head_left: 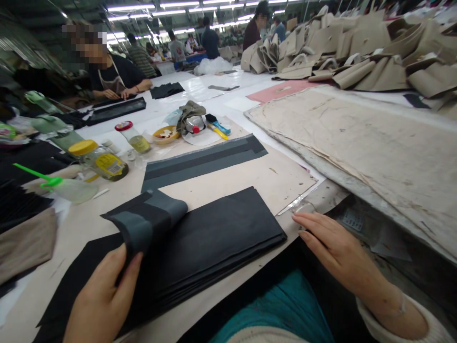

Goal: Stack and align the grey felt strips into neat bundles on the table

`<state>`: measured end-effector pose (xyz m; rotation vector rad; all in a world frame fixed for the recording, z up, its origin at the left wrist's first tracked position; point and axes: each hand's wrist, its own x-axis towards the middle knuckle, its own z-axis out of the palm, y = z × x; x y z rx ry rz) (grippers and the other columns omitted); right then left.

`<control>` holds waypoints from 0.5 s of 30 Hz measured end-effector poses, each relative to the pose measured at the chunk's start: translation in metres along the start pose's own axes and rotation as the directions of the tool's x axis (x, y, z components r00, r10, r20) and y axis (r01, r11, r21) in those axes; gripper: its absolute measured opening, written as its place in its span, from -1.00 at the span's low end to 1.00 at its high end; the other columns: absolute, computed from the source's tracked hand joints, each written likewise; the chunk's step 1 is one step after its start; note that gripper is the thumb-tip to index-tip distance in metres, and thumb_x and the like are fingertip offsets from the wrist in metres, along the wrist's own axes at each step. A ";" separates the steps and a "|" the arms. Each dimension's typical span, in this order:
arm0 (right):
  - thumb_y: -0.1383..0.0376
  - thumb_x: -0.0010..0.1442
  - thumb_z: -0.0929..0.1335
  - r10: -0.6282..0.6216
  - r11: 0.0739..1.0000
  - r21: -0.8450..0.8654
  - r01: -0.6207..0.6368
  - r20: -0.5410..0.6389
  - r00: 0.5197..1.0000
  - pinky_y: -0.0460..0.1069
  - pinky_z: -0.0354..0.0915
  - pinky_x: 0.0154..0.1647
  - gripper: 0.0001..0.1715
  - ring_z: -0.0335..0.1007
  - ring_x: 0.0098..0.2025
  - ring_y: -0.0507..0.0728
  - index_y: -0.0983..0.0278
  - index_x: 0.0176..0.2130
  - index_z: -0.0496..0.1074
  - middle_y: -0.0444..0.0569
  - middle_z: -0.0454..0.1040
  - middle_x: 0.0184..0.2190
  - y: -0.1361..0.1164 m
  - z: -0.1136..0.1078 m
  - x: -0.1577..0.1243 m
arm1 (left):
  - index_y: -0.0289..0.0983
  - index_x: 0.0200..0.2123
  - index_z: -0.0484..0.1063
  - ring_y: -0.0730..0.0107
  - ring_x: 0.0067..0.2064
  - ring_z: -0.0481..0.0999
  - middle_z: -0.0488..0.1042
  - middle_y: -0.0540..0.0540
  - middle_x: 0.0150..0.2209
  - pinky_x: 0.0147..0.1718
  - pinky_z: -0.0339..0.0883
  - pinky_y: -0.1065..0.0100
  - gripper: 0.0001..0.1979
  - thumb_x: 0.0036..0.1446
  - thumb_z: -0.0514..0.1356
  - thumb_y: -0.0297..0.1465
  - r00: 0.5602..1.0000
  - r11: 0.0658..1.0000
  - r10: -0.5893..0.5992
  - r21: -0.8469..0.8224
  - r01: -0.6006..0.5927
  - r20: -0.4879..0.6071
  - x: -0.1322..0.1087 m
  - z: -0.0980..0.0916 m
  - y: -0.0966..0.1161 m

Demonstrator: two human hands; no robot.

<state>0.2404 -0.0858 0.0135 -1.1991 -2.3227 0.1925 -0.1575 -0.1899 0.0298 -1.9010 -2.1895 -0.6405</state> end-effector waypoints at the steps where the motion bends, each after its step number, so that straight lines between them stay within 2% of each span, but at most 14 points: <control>1: 0.27 0.20 0.19 -0.014 1.000 0.008 0.014 -0.004 1.000 0.12 0.20 0.06 -0.65 0.25 0.03 0.14 0.27 -0.03 0.33 0.03 0.38 -0.04 -0.002 0.001 0.000 | -0.19 -0.07 0.30 0.26 -0.19 0.43 0.41 -0.08 -0.16 -0.17 0.32 0.29 -0.69 0.13 -0.02 -0.29 0.994 0.994 0.107 0.014 -0.108 0.023 0.002 0.000 0.012; 2: 0.28 0.20 0.19 -0.033 0.999 0.019 0.033 -0.007 0.999 0.11 0.20 0.07 -0.65 0.25 0.03 0.14 0.27 -0.03 0.33 0.03 0.38 -0.05 -0.005 0.001 0.000 | -0.17 -0.07 0.32 0.26 -0.16 0.42 0.41 -0.09 -0.16 -0.16 0.32 0.29 -0.69 0.13 -0.03 -0.37 0.970 0.971 0.233 0.032 -0.235 0.063 0.002 0.000 0.023; 4: 0.30 0.19 0.21 -0.095 0.994 0.048 0.095 -0.011 0.995 0.10 0.21 0.07 -0.65 0.25 0.03 0.13 0.26 -0.02 0.33 0.02 0.38 -0.04 -0.016 0.002 0.002 | -0.13 -0.05 0.33 0.28 -0.15 0.41 0.42 -0.09 -0.14 -0.19 0.33 0.31 -0.59 0.06 -0.07 -0.54 0.885 0.890 0.437 0.063 -0.451 0.163 0.001 0.001 0.040; 6: 0.33 0.17 0.22 -0.195 0.978 0.077 0.195 -0.015 0.981 0.09 0.20 0.08 -0.64 0.26 0.02 0.12 0.26 -0.01 0.32 0.02 0.38 -0.04 -0.033 0.003 0.004 | -0.09 0.03 0.28 0.29 -0.12 0.40 0.42 -0.07 -0.09 -0.21 0.33 0.32 -0.43 -0.04 -0.08 -0.63 0.819 0.837 0.508 0.073 -0.543 0.269 -0.001 0.005 0.048; 7: 0.35 0.17 0.22 -0.252 0.963 0.094 0.253 -0.025 0.967 0.08 0.19 0.09 -0.64 0.27 0.02 0.11 0.26 -0.02 0.33 0.02 0.39 -0.05 -0.043 0.003 0.006 | -0.08 0.06 0.24 0.29 -0.10 0.39 0.41 -0.07 -0.06 -0.21 0.33 0.33 -0.38 -0.07 -0.09 -0.65 0.804 0.830 0.509 0.074 -0.553 0.308 -0.002 0.006 0.050; 10: 0.37 0.17 0.23 -0.435 0.887 0.144 0.438 -0.055 0.899 0.04 0.17 0.11 -0.69 0.30 -0.02 0.07 0.27 -0.07 0.36 -0.02 0.44 -0.10 -0.074 0.004 0.013 | -0.06 0.11 0.17 0.28 -0.07 0.37 0.37 -0.07 0.00 -0.19 0.34 0.31 -0.31 -0.10 -0.08 -0.68 0.797 0.842 0.472 0.077 -0.534 0.376 -0.003 0.008 0.050; 12: 0.39 0.18 0.22 -0.543 0.824 0.160 0.544 -0.053 0.838 0.02 0.14 0.13 -0.70 0.28 -0.01 0.05 0.28 -0.09 0.37 -0.06 0.43 -0.09 -0.090 0.007 0.020 | -0.05 0.10 0.18 0.28 -0.06 0.37 0.36 -0.07 0.01 -0.19 0.34 0.29 -0.33 -0.07 -0.08 -0.68 0.802 0.850 0.460 0.073 -0.522 0.381 -0.003 0.007 0.050; 14: 0.41 0.19 0.19 -0.611 0.780 0.163 0.604 -0.006 0.791 0.02 0.10 0.15 -0.66 0.23 0.04 0.04 0.28 -0.05 0.35 -0.09 0.39 -0.03 -0.097 0.011 0.027 | -0.06 0.09 0.20 0.29 -0.06 0.37 0.37 -0.07 0.00 -0.18 0.35 0.28 -0.37 -0.03 -0.08 -0.67 0.811 0.858 0.456 0.060 -0.510 0.366 -0.003 0.006 0.050; 15: 0.43 0.19 0.17 -0.618 0.778 0.162 0.607 0.021 0.786 0.03 0.09 0.16 -0.63 0.20 0.06 0.05 0.28 -0.03 0.33 -0.09 0.37 0.00 -0.098 0.013 0.031 | -0.08 0.08 0.21 0.29 -0.06 0.38 0.38 -0.08 0.00 -0.17 0.35 0.28 -0.40 -0.01 -0.08 -0.66 0.817 0.863 0.455 0.052 -0.503 0.354 -0.003 0.004 0.050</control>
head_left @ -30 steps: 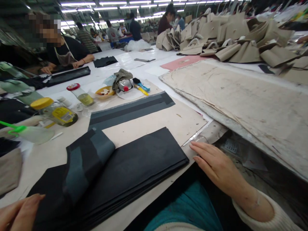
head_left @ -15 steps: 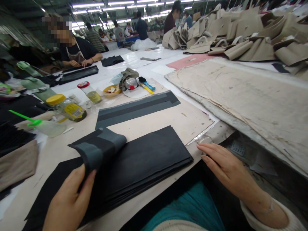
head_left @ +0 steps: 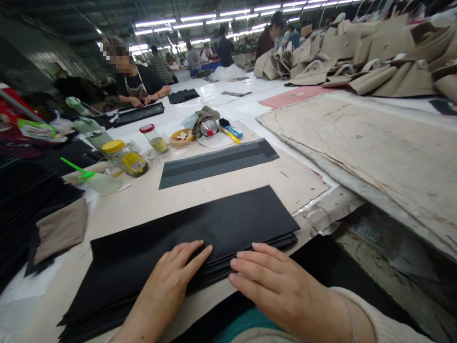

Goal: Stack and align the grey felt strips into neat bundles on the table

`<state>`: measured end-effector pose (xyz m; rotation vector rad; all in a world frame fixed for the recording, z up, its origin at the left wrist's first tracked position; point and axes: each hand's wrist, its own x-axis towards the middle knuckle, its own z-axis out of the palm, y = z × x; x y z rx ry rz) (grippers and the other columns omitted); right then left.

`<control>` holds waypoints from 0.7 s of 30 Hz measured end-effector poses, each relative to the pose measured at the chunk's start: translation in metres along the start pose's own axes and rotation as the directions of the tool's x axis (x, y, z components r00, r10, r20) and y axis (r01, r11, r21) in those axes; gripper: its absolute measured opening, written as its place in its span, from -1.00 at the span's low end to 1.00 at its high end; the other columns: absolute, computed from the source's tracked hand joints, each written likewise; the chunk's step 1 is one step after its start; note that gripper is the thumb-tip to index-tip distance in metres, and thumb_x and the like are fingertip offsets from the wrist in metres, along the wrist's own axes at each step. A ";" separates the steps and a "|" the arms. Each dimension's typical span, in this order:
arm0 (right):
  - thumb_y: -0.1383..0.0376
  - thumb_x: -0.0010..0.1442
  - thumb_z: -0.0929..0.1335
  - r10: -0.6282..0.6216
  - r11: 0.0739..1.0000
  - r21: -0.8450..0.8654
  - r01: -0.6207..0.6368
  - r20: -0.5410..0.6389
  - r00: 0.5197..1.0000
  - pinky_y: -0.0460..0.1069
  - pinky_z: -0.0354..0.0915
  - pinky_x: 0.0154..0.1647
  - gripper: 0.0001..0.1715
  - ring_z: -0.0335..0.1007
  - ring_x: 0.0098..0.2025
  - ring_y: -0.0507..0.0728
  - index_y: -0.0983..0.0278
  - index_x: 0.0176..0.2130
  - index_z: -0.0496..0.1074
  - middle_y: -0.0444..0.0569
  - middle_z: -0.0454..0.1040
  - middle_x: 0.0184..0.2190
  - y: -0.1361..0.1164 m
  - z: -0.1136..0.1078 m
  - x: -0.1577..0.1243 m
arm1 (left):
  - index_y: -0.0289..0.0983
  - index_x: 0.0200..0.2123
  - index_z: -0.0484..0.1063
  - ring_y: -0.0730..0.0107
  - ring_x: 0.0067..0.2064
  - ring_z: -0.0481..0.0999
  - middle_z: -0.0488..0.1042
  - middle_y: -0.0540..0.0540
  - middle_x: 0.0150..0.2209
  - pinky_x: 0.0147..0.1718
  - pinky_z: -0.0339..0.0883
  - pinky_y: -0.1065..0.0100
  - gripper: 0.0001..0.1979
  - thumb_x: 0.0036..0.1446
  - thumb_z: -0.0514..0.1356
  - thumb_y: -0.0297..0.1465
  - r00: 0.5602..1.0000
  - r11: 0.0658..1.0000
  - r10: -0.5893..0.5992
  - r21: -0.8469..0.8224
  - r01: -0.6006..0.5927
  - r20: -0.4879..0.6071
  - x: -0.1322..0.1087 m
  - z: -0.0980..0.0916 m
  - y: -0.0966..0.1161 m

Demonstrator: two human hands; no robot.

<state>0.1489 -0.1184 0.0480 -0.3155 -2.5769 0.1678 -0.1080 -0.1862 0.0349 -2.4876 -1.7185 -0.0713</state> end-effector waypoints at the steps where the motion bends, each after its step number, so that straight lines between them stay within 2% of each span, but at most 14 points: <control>1: 0.45 0.19 0.16 0.016 1.000 -0.004 -0.016 0.026 1.000 0.04 0.09 0.16 -0.61 0.19 0.07 0.05 0.29 -0.01 0.32 -0.08 0.35 0.02 0.004 0.002 0.002 | -0.10 0.07 0.23 0.30 -0.06 0.39 0.39 -0.08 -0.01 -0.17 0.36 0.28 -0.44 0.02 -0.08 -0.64 1.000 1.000 -0.005 -0.012 0.004 -0.013 -0.001 -0.001 -0.001; 5: 0.47 0.17 0.16 0.152 0.988 -0.039 -0.149 0.104 0.983 0.08 0.17 0.11 -0.59 0.25 0.02 0.08 0.29 0.00 0.31 -0.02 0.36 0.00 0.023 0.008 0.001 | -0.20 0.03 0.28 0.35 -0.09 0.43 0.44 -0.11 -0.07 -0.15 0.37 0.33 -0.61 0.13 -0.06 -0.51 0.996 0.997 -0.028 -0.077 0.021 -0.082 -0.010 -0.005 -0.007; 10: 0.46 0.16 0.19 0.173 0.984 -0.053 -0.168 0.110 0.979 0.06 0.28 0.00 -0.60 0.30 -0.02 0.09 0.29 -0.01 0.32 0.03 0.40 -0.05 0.034 0.011 -0.005 | -0.21 0.00 0.31 0.37 -0.10 0.45 0.48 -0.08 -0.11 -0.15 0.39 0.33 -0.64 0.16 -0.07 -0.48 0.984 0.994 -0.082 -0.090 0.069 -0.161 -0.032 -0.007 -0.018; 16: 0.48 0.13 0.16 0.148 0.988 -0.054 -0.144 0.094 0.985 0.04 0.33 -0.04 -0.53 0.31 -0.02 0.09 0.23 0.01 0.32 -0.01 0.39 -0.04 0.036 0.018 -0.015 | -0.23 0.02 0.28 0.35 -0.01 0.38 0.41 -0.12 -0.02 -0.08 0.34 0.29 -0.63 0.16 -0.07 -0.51 0.983 0.984 -0.153 -0.104 0.143 -0.100 -0.054 -0.004 -0.013; 21: 0.47 0.11 0.13 0.109 0.991 -0.087 -0.103 0.070 0.991 0.05 0.37 -0.11 -0.47 0.35 -0.06 0.13 0.19 0.03 0.30 -0.02 0.39 -0.04 0.048 0.027 -0.030 | -0.23 0.06 0.23 0.36 0.08 0.28 0.33 -0.10 0.06 0.01 0.26 0.26 -0.60 0.16 -0.08 -0.54 0.979 0.970 -0.201 -0.151 0.193 -0.037 -0.055 -0.005 -0.003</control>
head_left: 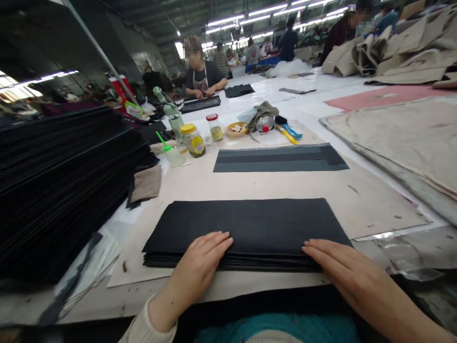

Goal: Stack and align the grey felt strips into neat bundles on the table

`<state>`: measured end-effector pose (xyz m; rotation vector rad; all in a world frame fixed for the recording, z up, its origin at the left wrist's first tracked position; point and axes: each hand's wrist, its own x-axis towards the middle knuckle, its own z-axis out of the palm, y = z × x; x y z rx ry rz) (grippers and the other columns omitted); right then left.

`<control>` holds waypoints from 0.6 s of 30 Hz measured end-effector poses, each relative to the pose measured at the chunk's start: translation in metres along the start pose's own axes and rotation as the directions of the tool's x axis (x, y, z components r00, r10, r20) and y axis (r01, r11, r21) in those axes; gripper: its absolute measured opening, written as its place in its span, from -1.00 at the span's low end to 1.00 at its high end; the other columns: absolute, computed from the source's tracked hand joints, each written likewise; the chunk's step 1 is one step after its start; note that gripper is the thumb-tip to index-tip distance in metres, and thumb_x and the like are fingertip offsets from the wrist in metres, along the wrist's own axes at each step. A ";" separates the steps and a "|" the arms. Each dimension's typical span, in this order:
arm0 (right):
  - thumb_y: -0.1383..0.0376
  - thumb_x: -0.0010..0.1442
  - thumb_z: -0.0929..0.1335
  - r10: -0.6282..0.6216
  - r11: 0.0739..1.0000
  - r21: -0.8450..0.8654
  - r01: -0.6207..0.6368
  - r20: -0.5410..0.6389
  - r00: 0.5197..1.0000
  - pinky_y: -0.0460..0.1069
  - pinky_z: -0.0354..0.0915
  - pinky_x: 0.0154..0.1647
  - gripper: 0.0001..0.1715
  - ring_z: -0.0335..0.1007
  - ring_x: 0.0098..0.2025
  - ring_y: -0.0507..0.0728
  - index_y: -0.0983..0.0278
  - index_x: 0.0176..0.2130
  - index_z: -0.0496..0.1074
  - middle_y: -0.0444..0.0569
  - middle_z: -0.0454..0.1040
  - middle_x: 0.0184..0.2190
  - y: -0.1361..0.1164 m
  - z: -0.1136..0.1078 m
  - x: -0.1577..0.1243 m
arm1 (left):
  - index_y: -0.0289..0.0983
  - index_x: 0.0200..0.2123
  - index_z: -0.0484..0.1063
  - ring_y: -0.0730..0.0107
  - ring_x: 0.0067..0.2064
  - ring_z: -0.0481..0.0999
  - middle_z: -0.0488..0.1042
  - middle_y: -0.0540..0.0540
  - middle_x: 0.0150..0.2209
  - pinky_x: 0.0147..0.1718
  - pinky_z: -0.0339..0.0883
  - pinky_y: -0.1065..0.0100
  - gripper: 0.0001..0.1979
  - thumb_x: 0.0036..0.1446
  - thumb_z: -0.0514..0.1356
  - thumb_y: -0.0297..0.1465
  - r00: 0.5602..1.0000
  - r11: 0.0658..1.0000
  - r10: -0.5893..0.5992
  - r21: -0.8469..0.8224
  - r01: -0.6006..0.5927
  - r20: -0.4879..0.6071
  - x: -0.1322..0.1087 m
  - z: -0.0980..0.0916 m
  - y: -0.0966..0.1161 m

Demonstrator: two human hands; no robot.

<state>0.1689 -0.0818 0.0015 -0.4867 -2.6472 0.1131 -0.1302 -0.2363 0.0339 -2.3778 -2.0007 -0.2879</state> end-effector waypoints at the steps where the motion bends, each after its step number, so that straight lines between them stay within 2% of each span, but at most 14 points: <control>1: 0.48 0.10 0.13 -0.009 1.000 -0.013 0.009 -0.003 1.000 0.06 0.37 -0.12 -0.46 0.35 -0.06 0.14 0.19 0.05 0.29 -0.02 0.39 -0.03 0.003 0.001 -0.002 | -0.23 0.07 0.22 0.37 0.09 0.26 0.32 -0.09 0.07 0.02 0.24 0.26 -0.60 0.17 -0.08 -0.55 1.000 1.000 -0.004 -0.012 0.004 0.017 0.001 0.000 0.001; 8: 0.48 0.10 0.14 -0.037 0.998 -0.051 0.038 0.009 0.999 0.00 0.39 -0.14 -0.47 0.37 -0.09 0.10 0.19 0.03 0.30 -0.04 0.41 -0.06 -0.001 -0.011 -0.004 | -0.14 0.11 0.16 0.30 0.16 0.18 0.24 -0.07 0.13 0.04 0.20 0.18 -0.60 0.19 -0.04 -0.44 0.996 0.999 0.029 -0.037 -0.026 0.083 0.004 -0.001 0.002; 12: 0.35 0.17 0.19 0.019 1.000 -0.011 -0.019 0.074 0.997 -0.07 0.38 -0.13 -0.60 0.38 -0.10 0.07 0.17 0.01 0.33 -0.05 0.42 -0.08 0.001 -0.025 0.006 | -0.04 0.09 0.18 0.36 0.10 0.28 0.31 0.00 0.09 0.00 0.27 0.31 -0.59 0.16 0.03 -0.36 0.987 0.991 0.107 -0.095 -0.095 0.119 0.011 -0.020 -0.007; 15: 0.32 0.21 0.17 0.079 0.997 -0.024 -0.077 0.118 0.990 -0.05 0.35 -0.11 -0.63 0.38 -0.11 0.06 0.18 0.00 0.32 -0.03 0.43 -0.09 0.028 -0.034 0.023 | -0.03 0.04 0.26 0.43 0.00 0.39 0.40 0.04 0.01 -0.05 0.31 0.41 -0.64 0.15 0.05 -0.33 0.984 0.987 0.125 -0.114 -0.111 0.126 0.032 -0.039 -0.018; 18: 0.36 0.20 0.16 0.129 0.983 -0.152 -0.103 0.166 0.978 0.01 0.33 -0.11 -0.63 0.38 -0.11 0.11 0.28 -0.03 0.33 0.06 0.43 -0.11 0.076 -0.036 0.050 | -0.08 0.02 0.29 0.40 -0.03 0.40 0.41 0.01 -0.01 -0.03 0.28 0.37 -0.66 0.16 0.01 -0.29 0.981 0.993 0.114 -0.062 -0.105 0.158 0.074 -0.044 -0.035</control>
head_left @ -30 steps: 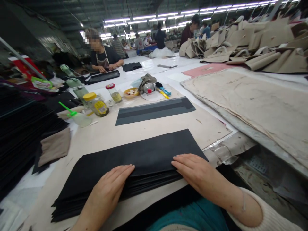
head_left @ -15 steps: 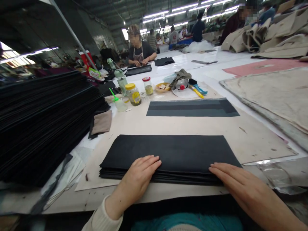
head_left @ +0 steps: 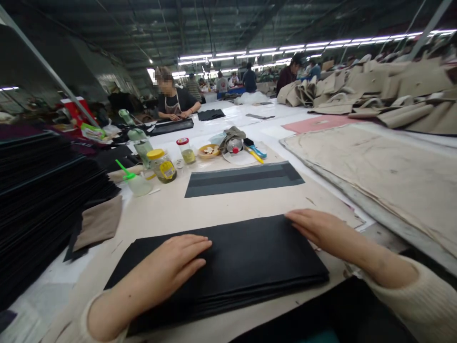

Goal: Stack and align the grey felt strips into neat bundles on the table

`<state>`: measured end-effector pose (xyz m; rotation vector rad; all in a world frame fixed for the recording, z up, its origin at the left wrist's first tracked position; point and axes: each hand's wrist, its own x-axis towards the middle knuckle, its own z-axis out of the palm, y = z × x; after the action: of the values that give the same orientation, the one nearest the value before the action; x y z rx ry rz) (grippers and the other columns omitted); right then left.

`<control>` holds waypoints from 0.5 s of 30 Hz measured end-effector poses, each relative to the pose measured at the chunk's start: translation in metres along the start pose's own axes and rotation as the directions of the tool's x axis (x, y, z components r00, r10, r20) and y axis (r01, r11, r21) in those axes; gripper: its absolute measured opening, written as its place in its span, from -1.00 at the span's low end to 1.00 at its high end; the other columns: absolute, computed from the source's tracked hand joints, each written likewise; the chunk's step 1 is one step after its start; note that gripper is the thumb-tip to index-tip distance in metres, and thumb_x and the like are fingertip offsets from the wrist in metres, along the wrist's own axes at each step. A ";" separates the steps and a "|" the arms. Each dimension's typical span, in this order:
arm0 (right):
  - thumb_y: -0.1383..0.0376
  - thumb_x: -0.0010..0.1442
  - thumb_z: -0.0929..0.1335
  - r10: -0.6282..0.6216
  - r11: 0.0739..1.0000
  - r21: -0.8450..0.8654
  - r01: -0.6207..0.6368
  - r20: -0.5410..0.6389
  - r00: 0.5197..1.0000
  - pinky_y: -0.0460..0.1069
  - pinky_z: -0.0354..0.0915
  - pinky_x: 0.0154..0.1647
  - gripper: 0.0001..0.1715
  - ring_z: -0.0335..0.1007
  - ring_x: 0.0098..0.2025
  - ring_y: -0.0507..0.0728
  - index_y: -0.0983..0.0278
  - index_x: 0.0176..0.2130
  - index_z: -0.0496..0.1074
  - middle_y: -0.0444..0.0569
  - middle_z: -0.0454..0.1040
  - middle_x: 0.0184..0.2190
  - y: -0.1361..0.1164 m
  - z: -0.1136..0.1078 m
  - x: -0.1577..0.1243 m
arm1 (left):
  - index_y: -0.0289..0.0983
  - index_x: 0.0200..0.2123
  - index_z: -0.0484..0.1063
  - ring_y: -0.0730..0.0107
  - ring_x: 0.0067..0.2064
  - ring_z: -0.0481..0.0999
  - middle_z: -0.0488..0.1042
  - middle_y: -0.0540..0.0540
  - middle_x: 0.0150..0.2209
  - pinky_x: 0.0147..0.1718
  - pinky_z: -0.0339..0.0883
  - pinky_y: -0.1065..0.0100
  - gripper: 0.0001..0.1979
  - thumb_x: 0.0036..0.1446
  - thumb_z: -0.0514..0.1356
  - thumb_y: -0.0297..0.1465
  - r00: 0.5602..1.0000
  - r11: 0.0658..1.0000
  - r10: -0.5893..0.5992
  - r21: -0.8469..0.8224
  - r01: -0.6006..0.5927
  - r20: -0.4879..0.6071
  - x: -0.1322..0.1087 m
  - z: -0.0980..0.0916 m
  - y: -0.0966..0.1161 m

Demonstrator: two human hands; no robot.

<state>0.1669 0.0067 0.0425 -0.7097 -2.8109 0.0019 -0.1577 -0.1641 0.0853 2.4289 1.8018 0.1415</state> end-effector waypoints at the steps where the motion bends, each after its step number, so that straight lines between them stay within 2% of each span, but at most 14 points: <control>1: 0.41 0.18 0.16 0.027 0.998 -0.060 -0.025 0.028 0.999 0.03 0.32 -0.11 -0.63 0.37 -0.11 0.13 0.32 -0.03 0.33 0.09 0.43 -0.12 0.016 0.002 0.012 | -0.11 0.01 0.30 0.37 -0.02 0.40 0.41 -0.02 -0.01 -0.02 0.27 0.34 -0.66 0.17 0.00 -0.29 1.000 0.999 -0.016 0.028 0.015 0.023 0.017 -0.001 -0.009; 5: 0.56 0.10 0.14 0.102 0.961 -0.272 -0.059 0.149 0.984 0.04 0.26 -0.14 -0.59 0.36 -0.13 0.17 0.44 -0.08 0.33 0.20 0.42 -0.17 0.070 0.012 0.056 | -0.25 0.01 0.29 0.24 -0.02 0.39 0.39 -0.15 0.00 -0.04 0.25 0.25 -0.64 0.15 -0.04 -0.38 0.988 0.975 -0.131 0.190 0.113 0.087 0.092 0.009 -0.053; 8: 0.56 0.12 0.13 0.115 0.939 -0.342 -0.032 0.226 0.967 0.02 0.24 -0.21 -0.65 0.38 -0.19 0.17 0.46 -0.12 0.33 0.19 0.42 -0.24 0.091 0.019 0.078 | -0.30 -0.02 0.30 0.21 -0.06 0.40 0.41 -0.22 -0.06 -0.11 0.27 0.25 -0.63 0.11 -0.07 -0.50 0.977 0.946 -0.182 0.291 0.144 0.107 0.134 0.018 -0.080; 12: 0.53 0.15 0.13 0.125 0.935 -0.353 -0.041 0.218 0.968 -0.02 0.22 -0.30 -0.70 0.37 -0.29 0.15 0.43 -0.19 0.34 0.13 0.41 -0.32 0.101 0.031 0.088 | -0.34 -0.09 0.34 0.24 -0.18 0.44 0.43 -0.24 -0.19 -0.21 0.28 0.29 -0.65 0.08 -0.09 -0.57 0.977 0.928 -0.171 0.354 0.117 0.125 0.154 0.030 -0.096; 15: 0.52 0.17 0.12 0.148 0.937 -0.334 -0.106 0.103 0.984 -0.03 0.20 -0.29 -0.71 0.34 -0.28 0.14 0.41 -0.24 0.36 0.10 0.40 -0.33 0.106 0.040 0.087 | -0.34 -0.11 0.34 0.25 -0.22 0.43 0.42 -0.22 -0.24 -0.24 0.29 0.29 -0.65 0.09 -0.12 -0.58 0.984 0.919 -0.172 0.367 0.147 0.035 0.154 0.040 -0.100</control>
<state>0.1328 0.1432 0.0173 -0.9972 -2.9124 -0.4218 -0.2018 0.0105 0.0324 2.4570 2.1480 -0.3136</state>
